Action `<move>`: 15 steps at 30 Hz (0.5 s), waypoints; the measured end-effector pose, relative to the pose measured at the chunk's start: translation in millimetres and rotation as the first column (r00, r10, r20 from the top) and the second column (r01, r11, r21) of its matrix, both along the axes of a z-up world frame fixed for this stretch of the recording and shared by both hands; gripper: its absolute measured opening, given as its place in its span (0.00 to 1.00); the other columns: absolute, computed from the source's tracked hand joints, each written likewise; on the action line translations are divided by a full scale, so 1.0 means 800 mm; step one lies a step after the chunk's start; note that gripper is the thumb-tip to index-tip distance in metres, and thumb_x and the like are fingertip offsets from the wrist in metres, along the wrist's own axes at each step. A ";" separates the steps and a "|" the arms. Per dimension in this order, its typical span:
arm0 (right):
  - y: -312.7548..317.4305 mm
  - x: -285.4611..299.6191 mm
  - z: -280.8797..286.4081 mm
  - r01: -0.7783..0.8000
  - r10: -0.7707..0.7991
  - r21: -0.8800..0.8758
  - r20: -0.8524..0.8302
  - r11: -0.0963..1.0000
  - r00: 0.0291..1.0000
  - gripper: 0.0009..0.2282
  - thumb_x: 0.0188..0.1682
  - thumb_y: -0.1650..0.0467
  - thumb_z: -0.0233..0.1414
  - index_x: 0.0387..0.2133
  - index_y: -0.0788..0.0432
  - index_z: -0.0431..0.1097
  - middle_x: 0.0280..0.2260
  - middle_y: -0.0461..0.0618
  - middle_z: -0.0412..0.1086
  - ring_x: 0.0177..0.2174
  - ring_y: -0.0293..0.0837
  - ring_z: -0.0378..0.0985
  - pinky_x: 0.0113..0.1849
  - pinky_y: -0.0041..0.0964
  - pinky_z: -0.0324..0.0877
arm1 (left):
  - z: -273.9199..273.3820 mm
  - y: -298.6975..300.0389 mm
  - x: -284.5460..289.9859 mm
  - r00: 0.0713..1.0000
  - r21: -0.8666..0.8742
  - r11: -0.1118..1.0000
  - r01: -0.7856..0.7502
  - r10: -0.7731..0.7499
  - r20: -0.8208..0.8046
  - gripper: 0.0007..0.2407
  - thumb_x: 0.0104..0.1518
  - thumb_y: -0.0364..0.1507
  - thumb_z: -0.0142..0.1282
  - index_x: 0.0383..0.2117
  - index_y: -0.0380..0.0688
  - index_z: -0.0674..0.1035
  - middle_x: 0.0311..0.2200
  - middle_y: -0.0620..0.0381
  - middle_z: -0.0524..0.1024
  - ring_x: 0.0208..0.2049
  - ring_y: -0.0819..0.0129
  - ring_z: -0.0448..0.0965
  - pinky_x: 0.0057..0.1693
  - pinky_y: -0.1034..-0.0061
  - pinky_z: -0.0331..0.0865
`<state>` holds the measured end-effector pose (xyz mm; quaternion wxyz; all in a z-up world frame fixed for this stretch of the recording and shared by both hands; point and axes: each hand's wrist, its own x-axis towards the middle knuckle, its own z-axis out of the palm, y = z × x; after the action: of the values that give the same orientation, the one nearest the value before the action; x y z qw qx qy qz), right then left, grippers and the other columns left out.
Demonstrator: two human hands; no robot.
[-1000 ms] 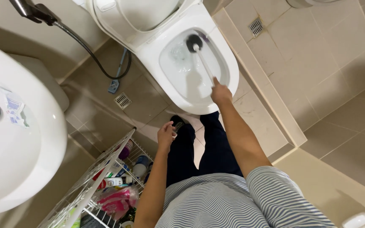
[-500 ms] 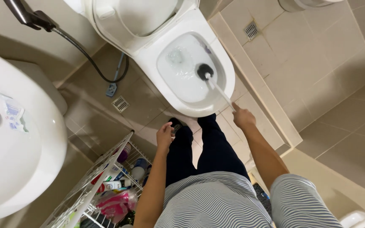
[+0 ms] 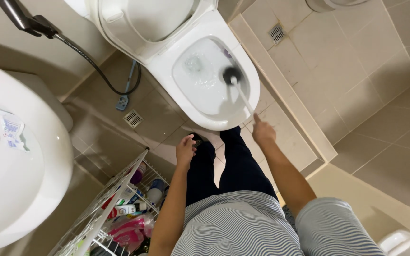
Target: Scrubbing the inside of a toilet bowl with a brush and rinsing it with water.
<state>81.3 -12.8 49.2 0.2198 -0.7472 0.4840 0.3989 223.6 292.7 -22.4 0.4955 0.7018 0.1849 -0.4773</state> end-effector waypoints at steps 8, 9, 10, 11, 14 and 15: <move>-0.008 0.006 0.006 0.053 -0.053 0.008 -0.020 0.999 0.998 0.25 0.58 0.62 0.45 0.69 0.34 0.51 0.48 0.61 0.74 0.48 0.59 0.77 0.48 0.55 0.73 | -0.002 0.016 -0.006 1.000 -0.001 1.000 -0.003 0.003 0.017 0.13 0.63 0.30 0.49 0.51 0.45 0.80 0.33 0.61 0.79 0.23 0.77 0.73 0.28 0.80 0.68; -0.016 0.017 0.011 0.051 -0.051 -0.008 -0.001 0.999 0.999 0.25 0.58 0.63 0.45 0.70 0.35 0.51 0.47 0.61 0.75 0.48 0.60 0.77 0.48 0.56 0.73 | 0.001 0.018 -0.007 1.000 -0.009 1.000 -0.008 0.008 0.020 0.13 0.63 0.30 0.49 0.51 0.45 0.81 0.33 0.61 0.78 0.22 0.77 0.73 0.28 0.80 0.68; -0.006 0.014 0.010 0.051 -0.051 -0.005 -0.002 0.999 0.999 0.25 0.58 0.63 0.45 0.70 0.35 0.51 0.47 0.61 0.75 0.48 0.60 0.77 0.48 0.56 0.73 | -0.003 0.022 -0.008 1.000 -0.006 1.000 -0.008 0.008 0.020 0.13 0.63 0.30 0.49 0.51 0.45 0.81 0.33 0.61 0.78 0.22 0.77 0.73 0.28 0.80 0.68; 0.004 0.011 0.009 0.049 -0.049 -0.006 -0.009 0.999 0.999 0.25 0.58 0.63 0.44 0.70 0.36 0.50 0.48 0.61 0.74 0.48 0.60 0.77 0.48 0.56 0.73 | -0.006 0.026 -0.010 1.000 -0.016 1.000 -0.015 0.015 0.025 0.13 0.63 0.30 0.49 0.50 0.45 0.80 0.32 0.61 0.78 0.22 0.77 0.73 0.28 0.80 0.68; 0.045 -0.013 -0.003 0.051 -0.051 0.033 -0.011 0.998 0.999 0.26 0.58 0.63 0.44 0.71 0.37 0.49 0.49 0.61 0.74 0.49 0.60 0.77 0.49 0.56 0.72 | -0.003 0.026 -0.005 0.999 -0.028 0.999 -0.024 0.025 0.040 0.13 0.63 0.30 0.49 0.50 0.45 0.80 0.32 0.61 0.78 0.23 0.77 0.73 0.28 0.79 0.68; 0.064 -0.028 -0.006 0.060 -0.059 0.079 -0.014 0.995 0.998 0.26 0.57 0.63 0.45 0.71 0.38 0.49 0.50 0.62 0.73 0.50 0.59 0.76 0.50 0.56 0.71 | 0.002 0.027 -0.006 0.999 -0.024 0.999 -0.021 0.022 0.041 0.13 0.63 0.30 0.49 0.51 0.45 0.80 0.32 0.61 0.78 0.23 0.77 0.73 0.28 0.79 0.69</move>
<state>58.7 38.3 44.5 0.2583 -0.7208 0.4911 0.4155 219.0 314.2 -20.6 0.5127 0.7034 0.1765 -0.4595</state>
